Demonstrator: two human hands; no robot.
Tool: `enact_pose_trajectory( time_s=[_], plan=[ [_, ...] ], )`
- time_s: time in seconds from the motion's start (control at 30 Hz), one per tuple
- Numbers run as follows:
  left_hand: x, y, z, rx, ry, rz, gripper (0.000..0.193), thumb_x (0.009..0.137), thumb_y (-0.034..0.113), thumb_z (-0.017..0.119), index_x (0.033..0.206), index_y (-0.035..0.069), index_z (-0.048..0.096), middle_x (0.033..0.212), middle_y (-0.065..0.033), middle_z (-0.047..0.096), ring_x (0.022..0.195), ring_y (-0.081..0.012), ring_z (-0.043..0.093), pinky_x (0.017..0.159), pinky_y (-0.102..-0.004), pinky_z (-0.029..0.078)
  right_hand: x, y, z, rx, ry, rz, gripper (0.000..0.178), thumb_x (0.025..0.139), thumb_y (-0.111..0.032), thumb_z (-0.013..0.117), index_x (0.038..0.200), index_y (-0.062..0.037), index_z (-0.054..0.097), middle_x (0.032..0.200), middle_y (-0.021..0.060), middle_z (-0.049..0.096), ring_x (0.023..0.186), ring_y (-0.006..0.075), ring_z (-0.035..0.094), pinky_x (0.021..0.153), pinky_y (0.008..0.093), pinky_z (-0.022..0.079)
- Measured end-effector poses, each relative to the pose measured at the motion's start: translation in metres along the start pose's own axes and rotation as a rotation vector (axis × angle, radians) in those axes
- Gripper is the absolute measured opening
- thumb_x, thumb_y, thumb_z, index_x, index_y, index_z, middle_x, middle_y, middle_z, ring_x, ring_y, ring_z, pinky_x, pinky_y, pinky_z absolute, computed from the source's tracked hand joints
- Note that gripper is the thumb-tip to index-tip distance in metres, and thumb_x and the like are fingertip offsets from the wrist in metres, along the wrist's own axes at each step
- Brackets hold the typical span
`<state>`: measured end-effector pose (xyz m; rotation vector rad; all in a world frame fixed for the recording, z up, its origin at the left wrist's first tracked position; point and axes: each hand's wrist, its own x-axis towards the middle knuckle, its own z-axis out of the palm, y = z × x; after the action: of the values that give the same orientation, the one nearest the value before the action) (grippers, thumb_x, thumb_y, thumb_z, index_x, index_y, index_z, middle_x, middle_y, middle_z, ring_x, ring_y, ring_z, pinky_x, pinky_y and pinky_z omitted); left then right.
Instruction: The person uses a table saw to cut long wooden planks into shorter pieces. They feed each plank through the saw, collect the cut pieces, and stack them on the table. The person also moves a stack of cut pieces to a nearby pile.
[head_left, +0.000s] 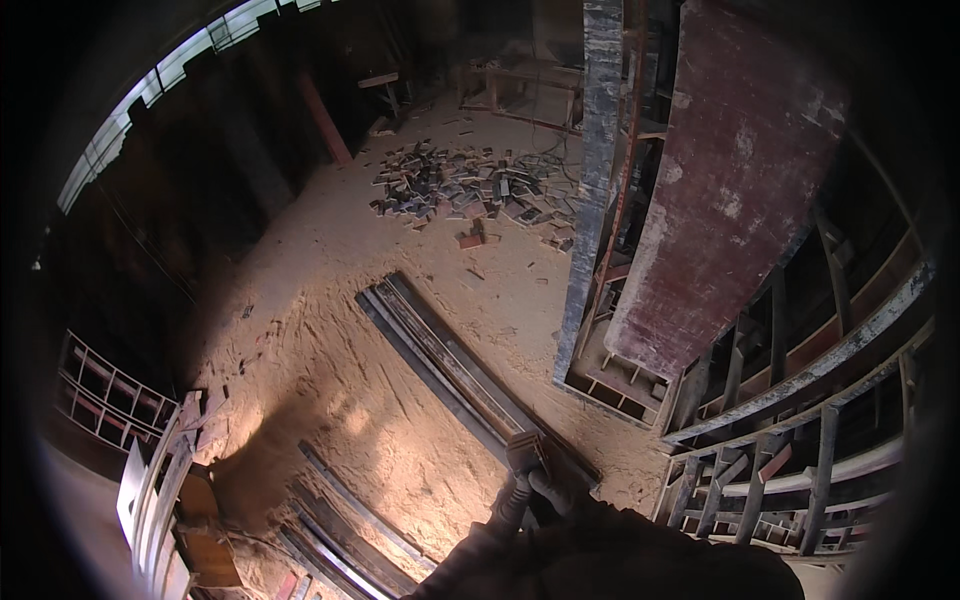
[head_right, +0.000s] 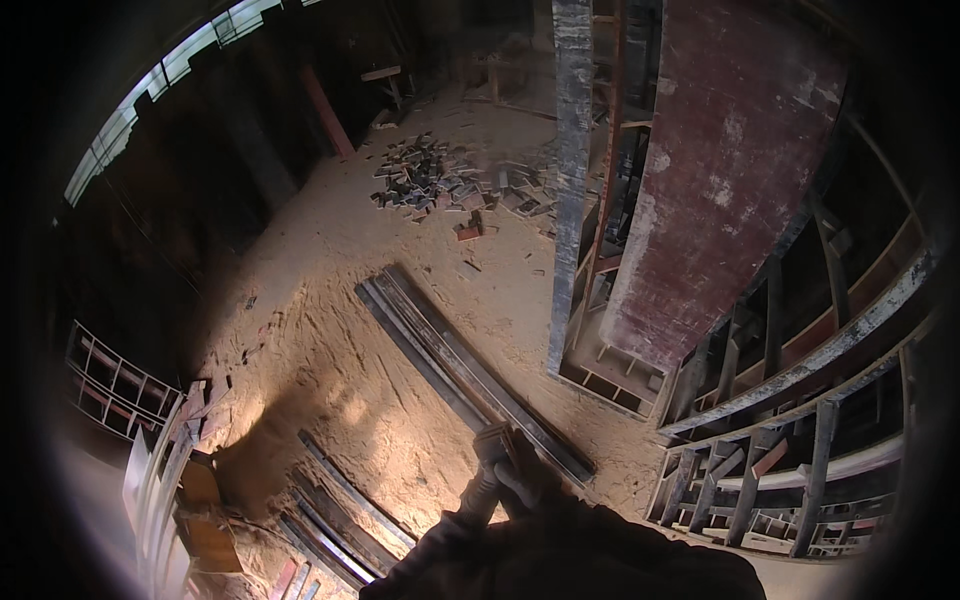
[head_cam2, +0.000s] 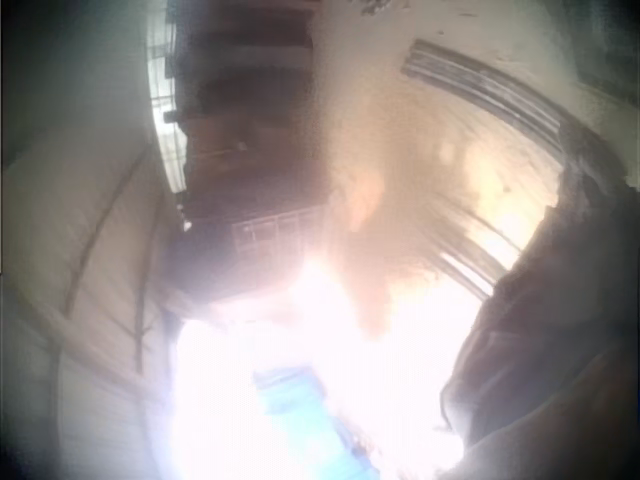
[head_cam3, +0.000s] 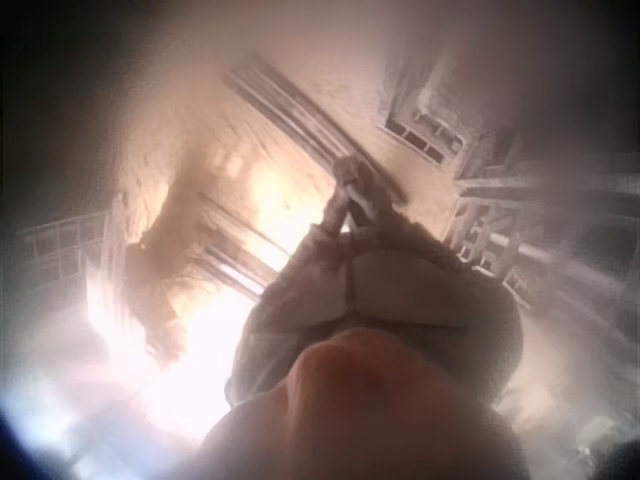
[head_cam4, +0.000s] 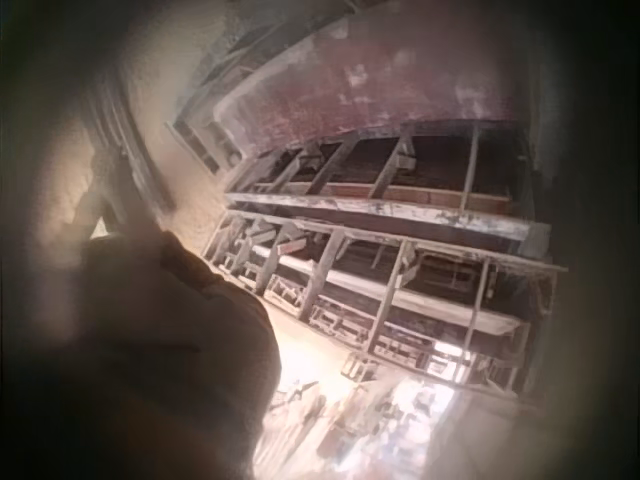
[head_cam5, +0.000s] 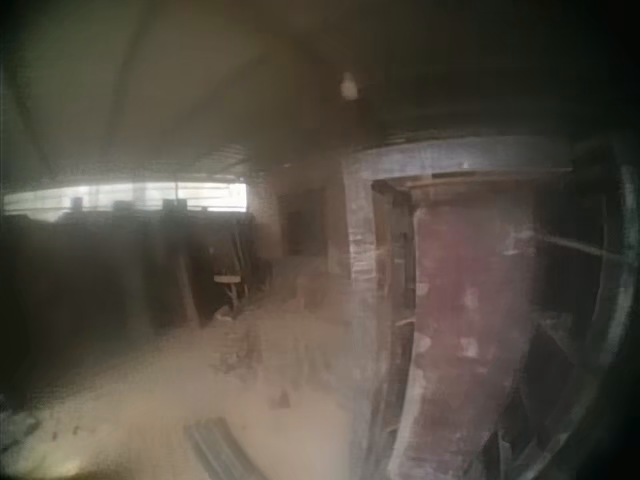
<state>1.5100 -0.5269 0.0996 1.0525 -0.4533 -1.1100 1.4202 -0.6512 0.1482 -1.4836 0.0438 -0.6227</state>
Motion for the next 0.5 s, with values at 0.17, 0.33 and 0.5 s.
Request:
enact_pose_trajectory(
  time_s=[0.17,0.33,0.5],
  plan=[
    [0.125,0.109,-0.049,-0.205,-0.109,0.22,0.078,0.088,0.067,0.072,0.144,0.016,0.052,0.129,-0.0063,0.057,0.119,-0.0262,0.055,0.104,-0.0416,0.047,0.154,0.048,0.007,-0.099,-0.078,0.107,0.051,0.106,-0.024,0.06,0.148,0.0005,0.045,0.137,0.0166,0.054,0.128,0.0314,0.054,0.11,0.0419,0.044],
    [0.311,0.199,-0.123,-0.54,0.023,-0.128,0.093,0.082,0.081,0.064,0.145,0.014,0.052,0.126,-0.0096,0.062,0.116,-0.0266,0.06,0.101,-0.0432,0.052,0.361,0.144,-0.024,-0.724,-0.029,-0.25,0.048,0.106,-0.019,0.057,0.149,-0.001,0.049,0.144,0.023,0.053,0.128,0.0384,0.058,0.106,0.0475,0.048],
    [0.508,0.255,-0.158,-0.318,-0.117,-0.317,0.091,0.089,0.082,0.055,0.147,0.011,0.05,0.129,-0.0119,0.062,0.117,-0.027,0.062,0.101,-0.0422,0.053,0.502,0.171,-0.115,-1.24,0.029,-0.112,0.057,0.106,-0.025,0.056,0.159,-0.0085,0.04,0.156,0.0272,0.045,0.138,0.0399,0.055,0.104,0.048,0.052]
  ],
)
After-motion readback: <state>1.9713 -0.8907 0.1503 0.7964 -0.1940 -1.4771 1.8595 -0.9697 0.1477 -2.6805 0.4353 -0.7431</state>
